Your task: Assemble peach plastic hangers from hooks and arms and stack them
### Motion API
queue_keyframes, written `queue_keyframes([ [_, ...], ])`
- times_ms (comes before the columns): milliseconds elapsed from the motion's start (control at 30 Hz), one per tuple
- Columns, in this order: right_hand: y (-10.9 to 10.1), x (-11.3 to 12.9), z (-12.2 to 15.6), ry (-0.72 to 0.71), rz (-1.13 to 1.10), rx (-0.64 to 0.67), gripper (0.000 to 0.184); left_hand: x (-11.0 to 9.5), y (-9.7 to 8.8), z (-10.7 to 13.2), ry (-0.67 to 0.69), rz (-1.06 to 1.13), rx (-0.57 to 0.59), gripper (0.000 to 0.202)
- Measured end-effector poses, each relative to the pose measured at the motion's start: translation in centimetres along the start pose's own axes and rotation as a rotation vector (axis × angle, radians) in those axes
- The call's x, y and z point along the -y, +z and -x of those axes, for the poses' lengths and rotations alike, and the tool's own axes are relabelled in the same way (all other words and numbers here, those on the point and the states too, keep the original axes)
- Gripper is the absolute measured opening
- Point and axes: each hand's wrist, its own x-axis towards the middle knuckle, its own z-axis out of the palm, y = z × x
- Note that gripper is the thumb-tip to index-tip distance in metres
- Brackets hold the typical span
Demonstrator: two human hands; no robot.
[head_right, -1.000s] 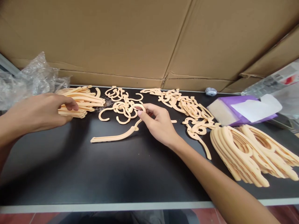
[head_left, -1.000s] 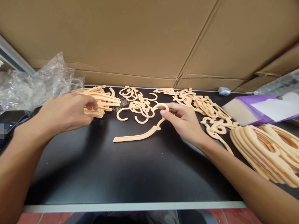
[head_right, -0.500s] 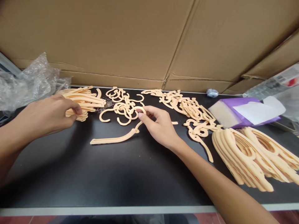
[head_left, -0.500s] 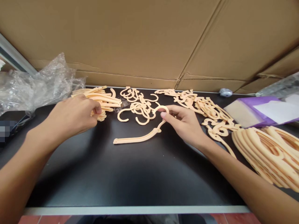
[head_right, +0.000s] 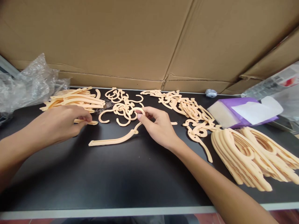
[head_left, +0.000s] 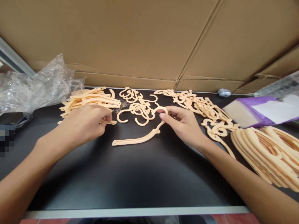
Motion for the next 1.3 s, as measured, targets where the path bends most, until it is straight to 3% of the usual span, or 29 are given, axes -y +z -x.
queue_keyframes([
  [100, 0.1, -0.3, 0.0, -0.002, -0.021, 0.009, 0.018, -0.8, 0.7, 0.0, 0.088, -0.017, 0.092, 0.023],
  [333, 0.6, -0.1, 0.2, 0.026, -0.149, 0.061, 0.017, -3.5, 3.6, 0.9, 0.398, 0.22, -0.169, 0.025],
  [567, 1.2, 1.0, 1.1, -0.003, -0.244, 0.106, 0.014, -6.0, 2.9, 2.2, 0.436, 0.535, -0.061, 0.017],
  [767, 2.2, 1.9, 2.0, -0.019, -0.317, 0.113, 0.016, -6.5, 3.1, 2.5, 0.34, 0.507, -0.083, 0.019],
  [900, 2.5, 2.5, 2.5, -0.049, -0.351, 0.142, 0.02, -6.1, 2.9, 2.2, 0.406, 0.458, -0.097, 0.015],
  [967, 2.5, 2.5, 2.7, -0.095, -0.258, 0.123, 0.02, -5.6, 2.4, 1.8, 0.392, 0.428, -0.186, 0.018],
  [1100, 2.9, 1.9, 3.0, -0.256, 0.13, 0.151, 0.027, -4.3, 1.4, 0.8, 0.18, 0.414, -0.373, 0.019],
  [1200, 3.4, 1.5, 3.4, -0.345, 0.383, 0.278, 0.026, -3.7, 1.3, 0.3, 0.111, 0.443, -0.376, 0.02],
  [1300, 3.6, 1.5, 3.4, -0.372, 0.55, 0.351, 0.019, -3.9, 1.7, 0.4, 0.15, 0.408, -0.34, 0.02],
])
